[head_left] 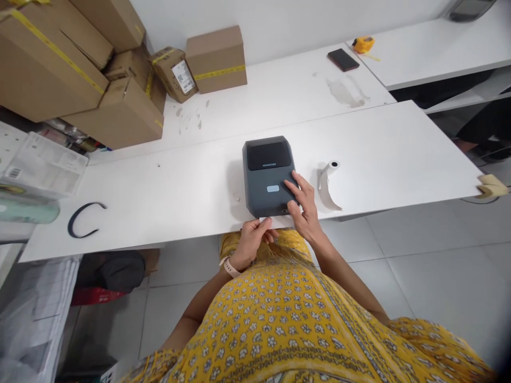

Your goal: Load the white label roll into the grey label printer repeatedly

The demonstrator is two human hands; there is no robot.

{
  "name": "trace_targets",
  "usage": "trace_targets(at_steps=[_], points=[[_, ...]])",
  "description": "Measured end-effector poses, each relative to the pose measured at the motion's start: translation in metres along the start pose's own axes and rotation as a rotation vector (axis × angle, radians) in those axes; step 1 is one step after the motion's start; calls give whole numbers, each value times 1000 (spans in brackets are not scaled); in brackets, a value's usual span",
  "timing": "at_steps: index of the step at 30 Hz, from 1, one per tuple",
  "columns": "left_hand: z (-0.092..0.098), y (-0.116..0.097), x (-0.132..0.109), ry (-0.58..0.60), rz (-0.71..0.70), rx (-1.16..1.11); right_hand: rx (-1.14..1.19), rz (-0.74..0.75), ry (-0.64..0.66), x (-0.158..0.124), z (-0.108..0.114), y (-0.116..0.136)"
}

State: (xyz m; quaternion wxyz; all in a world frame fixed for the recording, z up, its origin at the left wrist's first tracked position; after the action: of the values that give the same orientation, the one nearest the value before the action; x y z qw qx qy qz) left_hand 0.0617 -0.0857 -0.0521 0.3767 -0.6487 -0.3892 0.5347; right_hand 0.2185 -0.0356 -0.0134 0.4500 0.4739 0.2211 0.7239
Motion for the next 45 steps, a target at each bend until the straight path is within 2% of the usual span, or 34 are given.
trace_targets(at_steps=[6,9,11,16,20,23,26,28,33,38,45], points=[[0,-4,-2,9,-14,27,0,-60,-5,4,5,6],[5,-2,-5,61,-26,74,-70,-26,7,9,5,14],[14,1,-7,52,-58,99,-114,3,28,12,2,17],[50,7,-11,-171,-184,132,-231,-32,3,16,-4,18],[65,-7,-15,-380,-355,205,-250,-53,-12,16,-4,19],[59,-24,-16,-438,-508,279,-176,-43,33,10,-4,19],[43,-34,-14,-357,-617,343,-14,-75,32,-3,-3,13],[35,-36,-13,-309,-644,370,88,-153,-13,-11,-1,4],[30,-35,-9,-297,-593,323,225,-368,-37,-27,-3,-14],[26,-24,-3,-296,-483,277,220,-356,-13,-29,-9,-15],[27,-26,-7,-301,-516,372,156,-295,0,-27,-8,-8]])
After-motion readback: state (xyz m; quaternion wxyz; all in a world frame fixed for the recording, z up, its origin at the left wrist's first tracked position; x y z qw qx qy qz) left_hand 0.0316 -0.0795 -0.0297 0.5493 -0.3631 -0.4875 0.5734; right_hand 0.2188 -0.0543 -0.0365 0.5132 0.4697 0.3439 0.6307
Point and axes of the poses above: each hand's wrist, its own x-axis towards the middle knuckle, its own z-axis out of the back of the hand, y = z × x, the point moved 6 cm from there along x, towards the middle knuckle, and after that the axes turned 1 degree about y, right-handed, at the moved point
